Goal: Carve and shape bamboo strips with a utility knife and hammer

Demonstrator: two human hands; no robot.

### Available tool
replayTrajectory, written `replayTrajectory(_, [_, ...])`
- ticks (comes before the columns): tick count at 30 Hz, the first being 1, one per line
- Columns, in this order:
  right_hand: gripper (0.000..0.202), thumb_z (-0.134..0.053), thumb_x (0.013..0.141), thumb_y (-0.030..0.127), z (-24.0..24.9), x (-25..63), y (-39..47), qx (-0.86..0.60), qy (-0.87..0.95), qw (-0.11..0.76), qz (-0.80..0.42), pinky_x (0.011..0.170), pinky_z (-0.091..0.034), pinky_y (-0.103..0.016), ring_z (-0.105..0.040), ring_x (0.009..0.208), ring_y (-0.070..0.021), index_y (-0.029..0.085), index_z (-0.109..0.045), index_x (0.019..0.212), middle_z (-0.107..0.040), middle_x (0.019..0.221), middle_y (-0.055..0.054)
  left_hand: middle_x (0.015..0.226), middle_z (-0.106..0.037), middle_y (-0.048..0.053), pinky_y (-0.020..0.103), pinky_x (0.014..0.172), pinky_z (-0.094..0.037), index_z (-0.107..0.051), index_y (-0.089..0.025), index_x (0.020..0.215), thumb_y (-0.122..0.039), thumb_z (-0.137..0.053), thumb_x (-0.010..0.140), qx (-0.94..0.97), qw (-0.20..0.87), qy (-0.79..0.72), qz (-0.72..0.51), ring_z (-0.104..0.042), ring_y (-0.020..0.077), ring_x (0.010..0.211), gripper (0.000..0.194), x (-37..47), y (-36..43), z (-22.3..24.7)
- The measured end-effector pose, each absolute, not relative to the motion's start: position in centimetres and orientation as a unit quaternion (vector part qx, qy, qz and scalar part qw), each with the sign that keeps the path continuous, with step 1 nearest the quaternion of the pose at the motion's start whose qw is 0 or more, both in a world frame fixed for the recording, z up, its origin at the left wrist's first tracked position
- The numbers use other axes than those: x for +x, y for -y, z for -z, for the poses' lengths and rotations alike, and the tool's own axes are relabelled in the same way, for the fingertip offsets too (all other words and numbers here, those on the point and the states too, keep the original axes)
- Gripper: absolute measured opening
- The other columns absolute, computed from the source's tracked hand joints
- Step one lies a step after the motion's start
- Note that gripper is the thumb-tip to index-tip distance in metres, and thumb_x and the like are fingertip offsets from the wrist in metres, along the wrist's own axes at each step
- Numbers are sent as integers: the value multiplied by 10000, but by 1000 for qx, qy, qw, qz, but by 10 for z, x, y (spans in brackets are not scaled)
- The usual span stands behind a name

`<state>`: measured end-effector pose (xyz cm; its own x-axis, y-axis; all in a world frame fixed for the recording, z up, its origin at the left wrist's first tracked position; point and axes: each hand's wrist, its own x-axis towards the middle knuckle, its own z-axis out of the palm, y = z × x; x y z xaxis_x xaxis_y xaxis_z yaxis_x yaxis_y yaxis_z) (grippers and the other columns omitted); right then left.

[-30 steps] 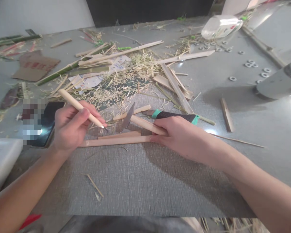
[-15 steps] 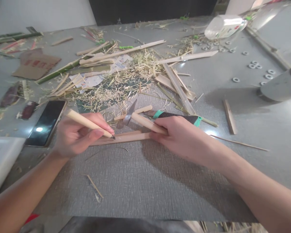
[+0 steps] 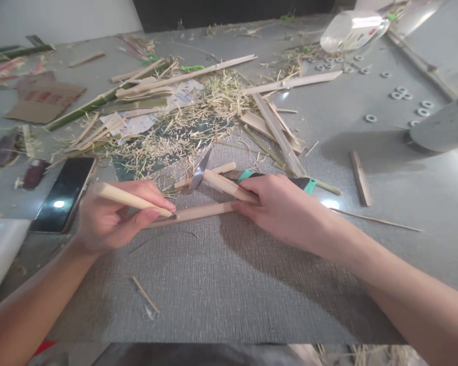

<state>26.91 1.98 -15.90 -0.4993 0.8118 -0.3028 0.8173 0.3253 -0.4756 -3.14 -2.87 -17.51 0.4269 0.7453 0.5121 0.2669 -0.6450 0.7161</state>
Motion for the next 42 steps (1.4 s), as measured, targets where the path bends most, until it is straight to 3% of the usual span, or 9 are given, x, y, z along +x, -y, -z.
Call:
replayTrajectory(17, [369, -626, 975, 380, 161, 268, -21, 495, -818, -8, 293, 470, -289, -282, -420, 481, -103, 230, -503, 661, -500, 557, 57, 864, -781, 41, 318, 663, -526, -745, -177, 933, -119, -661, 964, 787, 286, -352, -418, -696, 155, 715, 107, -29, 32, 177])
replayTrajectory(34, [394, -598, 989, 425, 158, 263, -22, 503, -817, -19, 282, 485, -279, -286, -385, 506, -110, 234, -444, 680, -447, 570, 58, 815, -754, 7, 270, 615, -507, -679, -177, 858, -84, -604, 965, 804, 228, -376, -400, -651, 119, 672, 160, -23, 37, 171])
replayTrajectory(42, [411, -619, 988, 408, 155, 257, -22, 500, -823, -84, 256, 507, -280, -298, -391, 507, -110, 236, -395, 688, -452, 565, 61, 781, -751, 9, 269, 592, -499, -665, -188, 827, -109, -618, 966, 803, 202, -369, -421, -661, 127, 655, 167, -22, 36, 170])
